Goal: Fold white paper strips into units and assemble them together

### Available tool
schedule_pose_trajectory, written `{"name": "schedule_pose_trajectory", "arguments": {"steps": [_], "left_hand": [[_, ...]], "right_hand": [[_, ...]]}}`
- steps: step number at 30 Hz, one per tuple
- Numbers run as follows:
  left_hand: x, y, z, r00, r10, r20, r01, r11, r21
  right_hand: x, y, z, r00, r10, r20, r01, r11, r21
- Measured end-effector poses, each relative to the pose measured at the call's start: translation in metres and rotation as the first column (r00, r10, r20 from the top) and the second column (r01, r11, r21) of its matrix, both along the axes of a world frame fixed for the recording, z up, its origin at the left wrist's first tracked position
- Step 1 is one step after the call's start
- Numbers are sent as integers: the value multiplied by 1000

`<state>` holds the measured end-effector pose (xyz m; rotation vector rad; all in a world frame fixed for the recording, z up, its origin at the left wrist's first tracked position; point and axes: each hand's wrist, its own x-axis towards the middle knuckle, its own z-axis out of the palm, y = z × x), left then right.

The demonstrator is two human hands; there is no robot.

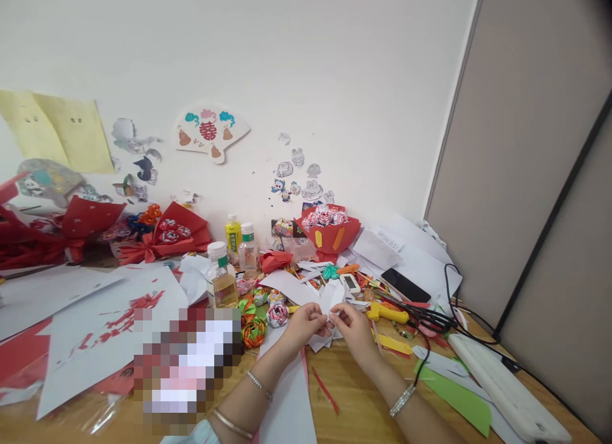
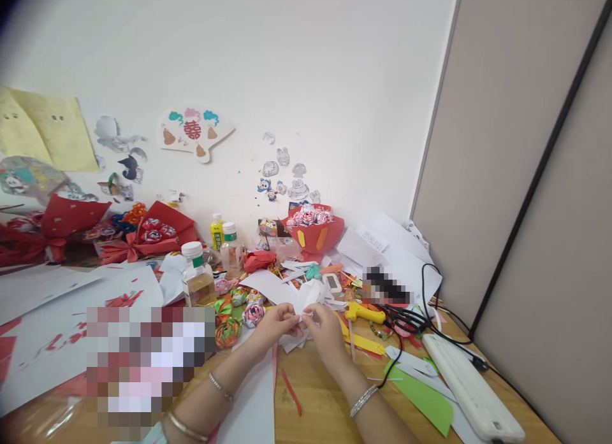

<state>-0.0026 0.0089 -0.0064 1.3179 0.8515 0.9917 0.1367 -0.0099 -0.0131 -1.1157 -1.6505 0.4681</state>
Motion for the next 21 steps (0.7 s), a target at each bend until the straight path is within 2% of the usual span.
{"name": "schedule_pose_trajectory", "arguments": {"steps": [4, 9, 13, 21], "left_hand": [[-1, 0, 1, 999, 5, -40, -5, 1000, -5], [-2, 1, -1, 999, -16, -33, 18, 998, 56], [-1, 1, -2, 999, -30, -28, 32, 998, 46], [2, -4, 0, 989, -47, -141, 52, 998, 33]], "right_hand": [[0, 0, 1, 1000, 16, 4, -16, 1000, 10], [0, 1, 0, 1000, 18, 18, -18, 1000, 21], [1, 3, -2, 999, -4, 41, 2, 999, 36], [1, 1, -3, 995, 7, 99, -12, 999, 50]]}}
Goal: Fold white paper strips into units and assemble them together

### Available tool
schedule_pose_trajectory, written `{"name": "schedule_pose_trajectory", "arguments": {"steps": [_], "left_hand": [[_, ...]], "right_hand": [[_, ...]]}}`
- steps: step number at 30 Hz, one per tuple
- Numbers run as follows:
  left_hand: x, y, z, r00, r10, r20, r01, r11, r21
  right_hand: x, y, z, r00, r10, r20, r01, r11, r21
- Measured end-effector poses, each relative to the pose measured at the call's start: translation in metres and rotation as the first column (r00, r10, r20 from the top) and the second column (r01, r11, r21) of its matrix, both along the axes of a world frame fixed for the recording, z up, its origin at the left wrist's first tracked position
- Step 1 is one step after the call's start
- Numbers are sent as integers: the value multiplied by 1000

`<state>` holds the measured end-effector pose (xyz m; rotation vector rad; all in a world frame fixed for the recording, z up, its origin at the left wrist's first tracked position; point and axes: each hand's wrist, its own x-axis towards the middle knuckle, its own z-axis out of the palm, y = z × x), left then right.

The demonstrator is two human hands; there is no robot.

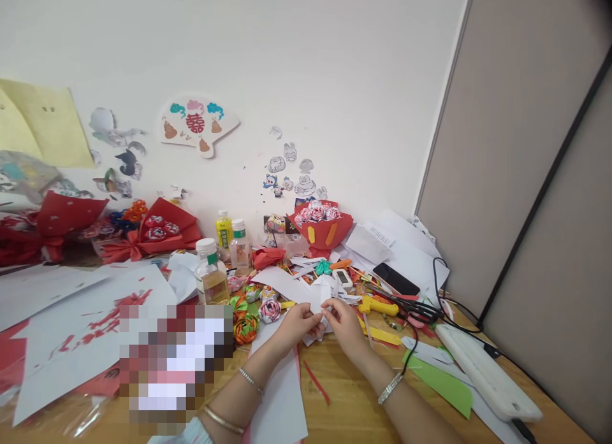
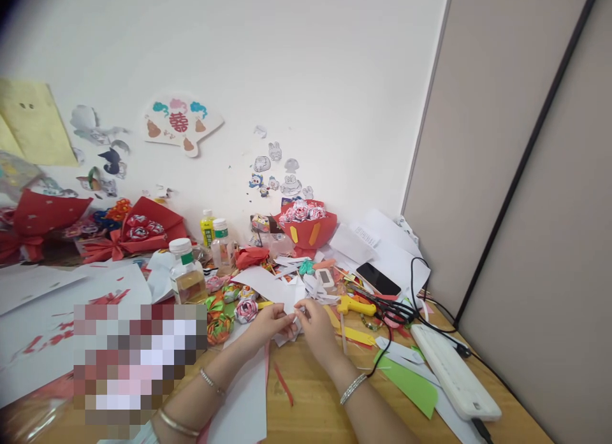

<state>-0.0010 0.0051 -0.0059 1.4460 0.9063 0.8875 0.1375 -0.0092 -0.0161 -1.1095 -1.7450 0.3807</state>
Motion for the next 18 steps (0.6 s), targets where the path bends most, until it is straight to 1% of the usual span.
{"name": "schedule_pose_trajectory", "arguments": {"steps": [4, 6, 13, 18], "left_hand": [[1, -1, 2, 998, 54, -18, -54, 998, 18], [1, -1, 2, 997, 64, -33, -63, 997, 39], [0, -1, 2, 998, 41, -51, -37, 996, 80], [1, -2, 1, 997, 24, -74, -18, 996, 89]], "right_hand": [[0, 0, -1, 999, 44, -11, -45, 999, -17], [0, 0, -1, 998, 61, -19, -62, 998, -26], [0, -1, -1, 998, 47, -34, -49, 998, -51], [-1, 0, -2, 1000, 15, -24, -16, 1000, -24]]}}
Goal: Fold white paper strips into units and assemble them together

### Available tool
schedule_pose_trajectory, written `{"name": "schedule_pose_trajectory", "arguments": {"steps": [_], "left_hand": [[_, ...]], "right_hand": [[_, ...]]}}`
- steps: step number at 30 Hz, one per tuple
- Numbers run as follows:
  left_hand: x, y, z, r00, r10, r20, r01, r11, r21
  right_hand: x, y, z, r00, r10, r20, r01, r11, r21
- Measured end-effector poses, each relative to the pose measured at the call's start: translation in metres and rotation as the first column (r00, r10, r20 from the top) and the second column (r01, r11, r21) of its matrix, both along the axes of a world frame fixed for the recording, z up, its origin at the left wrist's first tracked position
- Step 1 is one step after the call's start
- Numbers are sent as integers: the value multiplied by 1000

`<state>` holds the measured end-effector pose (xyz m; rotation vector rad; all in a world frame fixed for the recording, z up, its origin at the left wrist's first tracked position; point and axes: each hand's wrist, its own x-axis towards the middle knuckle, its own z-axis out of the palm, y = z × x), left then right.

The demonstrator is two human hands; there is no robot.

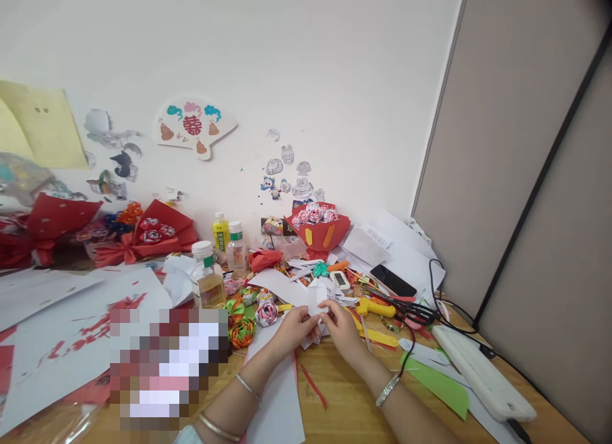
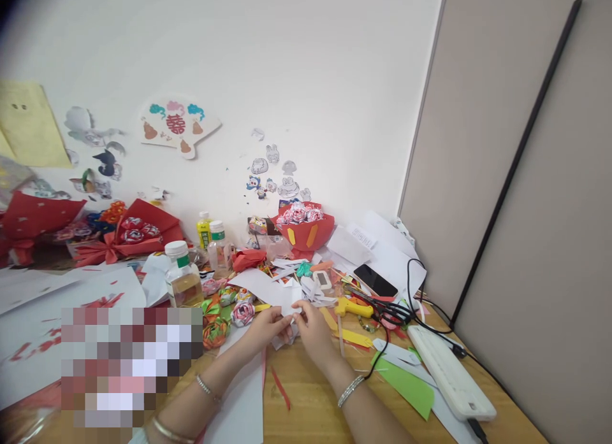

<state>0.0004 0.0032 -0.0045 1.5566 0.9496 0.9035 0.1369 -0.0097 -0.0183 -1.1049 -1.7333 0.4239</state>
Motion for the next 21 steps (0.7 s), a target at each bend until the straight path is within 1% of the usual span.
{"name": "schedule_pose_trajectory", "arguments": {"steps": [3, 5, 8, 10, 14, 18, 21], "left_hand": [[0, -1, 1, 1000, 22, -7, -23, 999, -29], [-1, -2, 2, 999, 29, 14, -27, 996, -85], [-3, -4, 5, 1000, -15, 27, 20, 985, -174], [-4, -6, 6, 999, -33, 21, 37, 980, -195], [-3, -8, 7, 999, 3, 52, 5, 988, -152], [-1, -8, 8, 997, 4, 80, 4, 995, -100], [1, -8, 8, 997, 23, 72, -19, 998, -55]], "right_hand": [[0, 0, 0, 1000, -12, 12, 12, 1000, 17], [-1, -1, 1, 1000, -18, 22, 18, 1000, 24], [-1, -1, 1, 999, -41, 22, 40, 999, 30], [-1, -1, 0, 998, -54, 24, 53, 998, 30], [-1, 0, 0, 998, -53, 19, 52, 998, 31], [-3, 0, 1, 998, -45, -40, 45, 999, -5], [-4, 0, 1, 995, -47, -89, 45, 999, -20]]}}
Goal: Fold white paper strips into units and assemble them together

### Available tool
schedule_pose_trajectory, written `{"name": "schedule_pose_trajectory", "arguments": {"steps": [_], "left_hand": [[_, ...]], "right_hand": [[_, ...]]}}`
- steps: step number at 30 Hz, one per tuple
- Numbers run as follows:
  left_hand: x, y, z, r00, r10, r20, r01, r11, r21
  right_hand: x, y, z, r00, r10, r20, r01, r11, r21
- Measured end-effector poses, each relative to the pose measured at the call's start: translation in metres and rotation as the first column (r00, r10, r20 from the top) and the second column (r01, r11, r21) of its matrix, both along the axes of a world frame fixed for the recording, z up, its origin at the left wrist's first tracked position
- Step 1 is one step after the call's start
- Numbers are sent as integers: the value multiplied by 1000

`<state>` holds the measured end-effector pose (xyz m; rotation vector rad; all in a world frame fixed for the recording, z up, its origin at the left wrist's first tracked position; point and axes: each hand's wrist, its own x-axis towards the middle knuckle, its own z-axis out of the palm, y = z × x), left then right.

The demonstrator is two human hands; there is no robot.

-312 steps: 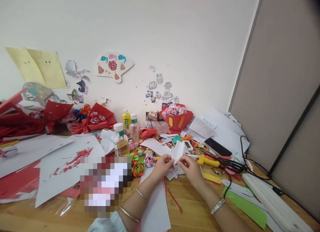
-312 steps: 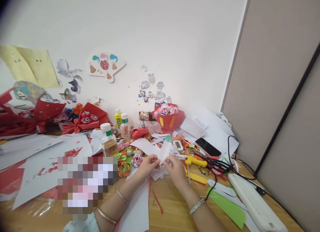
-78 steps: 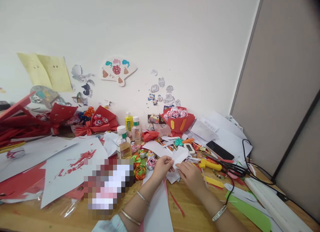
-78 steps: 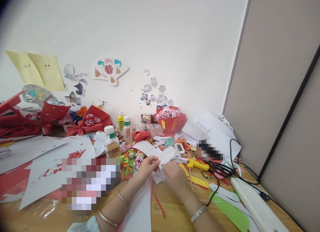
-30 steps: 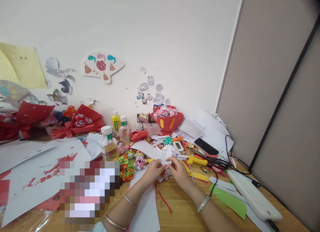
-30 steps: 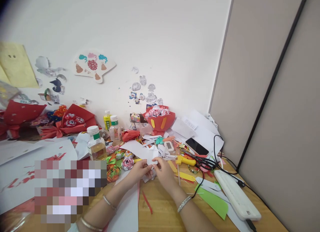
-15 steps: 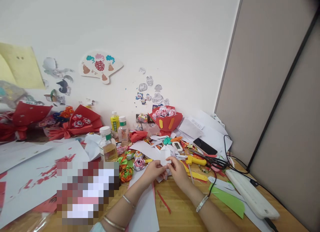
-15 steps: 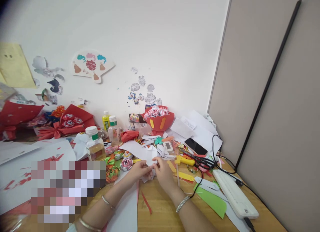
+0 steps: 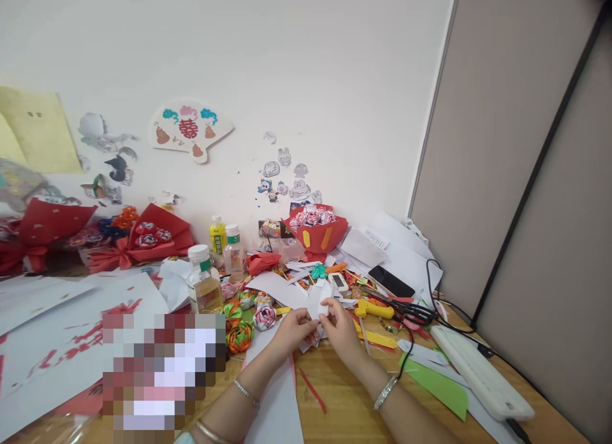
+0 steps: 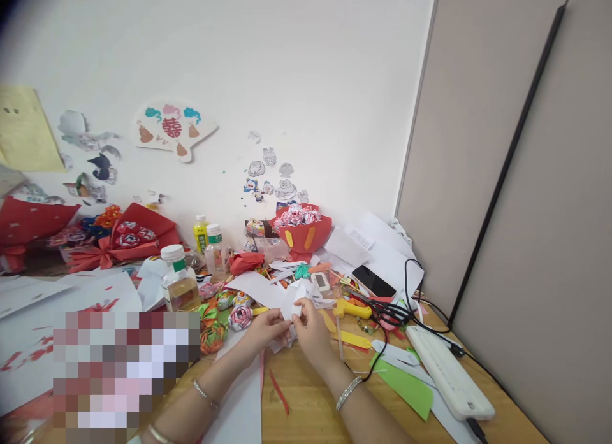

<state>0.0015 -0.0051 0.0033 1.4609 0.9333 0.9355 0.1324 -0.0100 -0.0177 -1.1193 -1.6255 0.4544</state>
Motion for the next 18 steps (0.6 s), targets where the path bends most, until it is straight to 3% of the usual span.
{"name": "schedule_pose_trajectory", "arguments": {"steps": [13, 18], "left_hand": [[2, 6, -8, 977, 177, -118, -142, 956, 258], [1, 10, -8, 966, 223, -129, -183, 947, 263]], "right_hand": [[-1, 3, -8, 986, 119, -119, -131, 987, -93], [-3, 2, -5, 960, 211, -185, -228, 971, -74]]}}
